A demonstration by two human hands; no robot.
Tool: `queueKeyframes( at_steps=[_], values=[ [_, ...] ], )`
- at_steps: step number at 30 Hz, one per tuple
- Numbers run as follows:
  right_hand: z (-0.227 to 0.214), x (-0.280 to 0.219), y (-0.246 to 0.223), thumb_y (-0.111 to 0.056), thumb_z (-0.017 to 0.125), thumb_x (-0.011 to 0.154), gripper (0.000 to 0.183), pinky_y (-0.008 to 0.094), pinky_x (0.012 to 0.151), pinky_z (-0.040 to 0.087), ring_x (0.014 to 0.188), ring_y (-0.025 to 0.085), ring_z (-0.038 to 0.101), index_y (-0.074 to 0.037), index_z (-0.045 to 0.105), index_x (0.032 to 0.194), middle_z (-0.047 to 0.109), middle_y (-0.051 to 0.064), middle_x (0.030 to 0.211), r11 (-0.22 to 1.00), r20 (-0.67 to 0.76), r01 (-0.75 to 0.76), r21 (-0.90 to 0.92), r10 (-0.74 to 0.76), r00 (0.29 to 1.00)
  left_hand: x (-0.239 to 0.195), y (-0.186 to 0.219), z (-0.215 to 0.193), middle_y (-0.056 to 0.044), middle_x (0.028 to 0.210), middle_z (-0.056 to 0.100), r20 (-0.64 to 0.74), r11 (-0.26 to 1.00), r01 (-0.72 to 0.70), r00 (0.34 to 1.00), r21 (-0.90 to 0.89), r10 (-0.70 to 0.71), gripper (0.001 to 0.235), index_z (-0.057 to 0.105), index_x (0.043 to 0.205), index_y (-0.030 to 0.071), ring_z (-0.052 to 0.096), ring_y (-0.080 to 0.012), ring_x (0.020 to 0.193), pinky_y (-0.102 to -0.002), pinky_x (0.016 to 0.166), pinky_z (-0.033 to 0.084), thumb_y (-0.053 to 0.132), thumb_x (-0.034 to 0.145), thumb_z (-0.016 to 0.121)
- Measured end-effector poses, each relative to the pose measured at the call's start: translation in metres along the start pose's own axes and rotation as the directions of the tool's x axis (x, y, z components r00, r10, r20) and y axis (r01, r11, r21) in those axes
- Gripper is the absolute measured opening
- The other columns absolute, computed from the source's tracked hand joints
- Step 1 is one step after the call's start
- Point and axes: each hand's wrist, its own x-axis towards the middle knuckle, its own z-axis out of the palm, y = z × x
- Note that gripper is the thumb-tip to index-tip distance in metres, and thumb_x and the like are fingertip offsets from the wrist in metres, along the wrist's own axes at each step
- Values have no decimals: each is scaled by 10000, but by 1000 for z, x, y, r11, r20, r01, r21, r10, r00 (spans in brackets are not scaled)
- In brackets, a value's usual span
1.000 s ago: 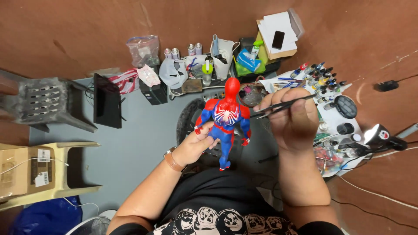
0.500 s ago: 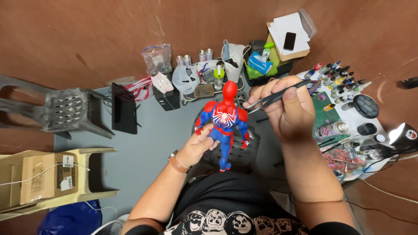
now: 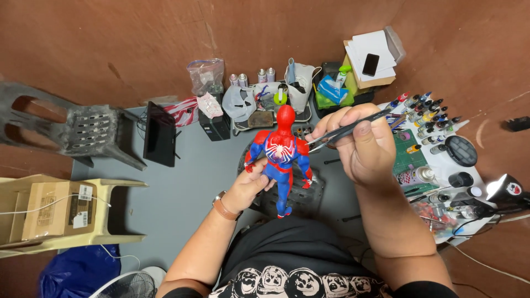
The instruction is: Spray painting a Spider-Man action figure and then detailing it with a fine tool at a workbench.
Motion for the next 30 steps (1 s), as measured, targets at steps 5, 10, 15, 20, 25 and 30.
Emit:
queueKeyframes(
  at_steps=[5,10,15,20,25,30],
  values=[
    [-15,-2,-1,-257,344,1135,242,386,822,603,939,429,696,-43,444,1084,499,159,827,1000,25,5,6,-5,1000,1,-5,8,-88,878,559,-13,1000,-7,1000,-4,7,490,428,1449,-95,489,-135,725,-189,595,457,165,1034,464],
    [-19,-1,-7,-254,350,1134,243,395,823,609,937,434,697,-37,447,1081,502,166,828,1000,21,9,14,-9,1000,1,-8,14,-81,871,557,-21,1000,-10,1000,-6,10,478,441,1438,-98,501,-136,736,-192,601,462,158,1036,466],
    [-27,-2,-7,-225,375,1124,229,383,811,598,928,417,696,-24,459,1056,508,164,811,999,31,-2,-35,3,1000,-4,-20,11,-96,858,567,-31,999,-1,1000,40,2,368,540,1338,-76,506,-155,741,-208,607,454,123,1034,483],
    [-33,-2,-5,-217,379,1122,224,387,804,602,931,417,692,-18,458,1057,511,173,816,1000,26,-16,-16,17,1000,5,-6,20,-71,858,550,-30,998,1,1000,63,1,361,537,1339,-82,497,-134,754,-199,617,451,115,1043,473],
    [-37,-3,-2,-200,377,1109,225,419,797,607,924,439,686,5,451,1053,512,199,819,1000,8,-28,-13,28,1000,7,3,22,-74,884,554,-39,995,39,999,90,-36,375,528,1360,-83,514,-131,780,-205,631,479,108,1041,473],
    [-37,-1,0,-189,375,1116,222,419,801,606,913,425,680,8,453,1050,512,198,827,1000,0,-27,-5,27,1000,7,-1,19,-73,901,556,-53,994,41,998,98,-36,393,509,1389,-81,525,-128,795,-206,643,493,94,1039,473]
  ],
)
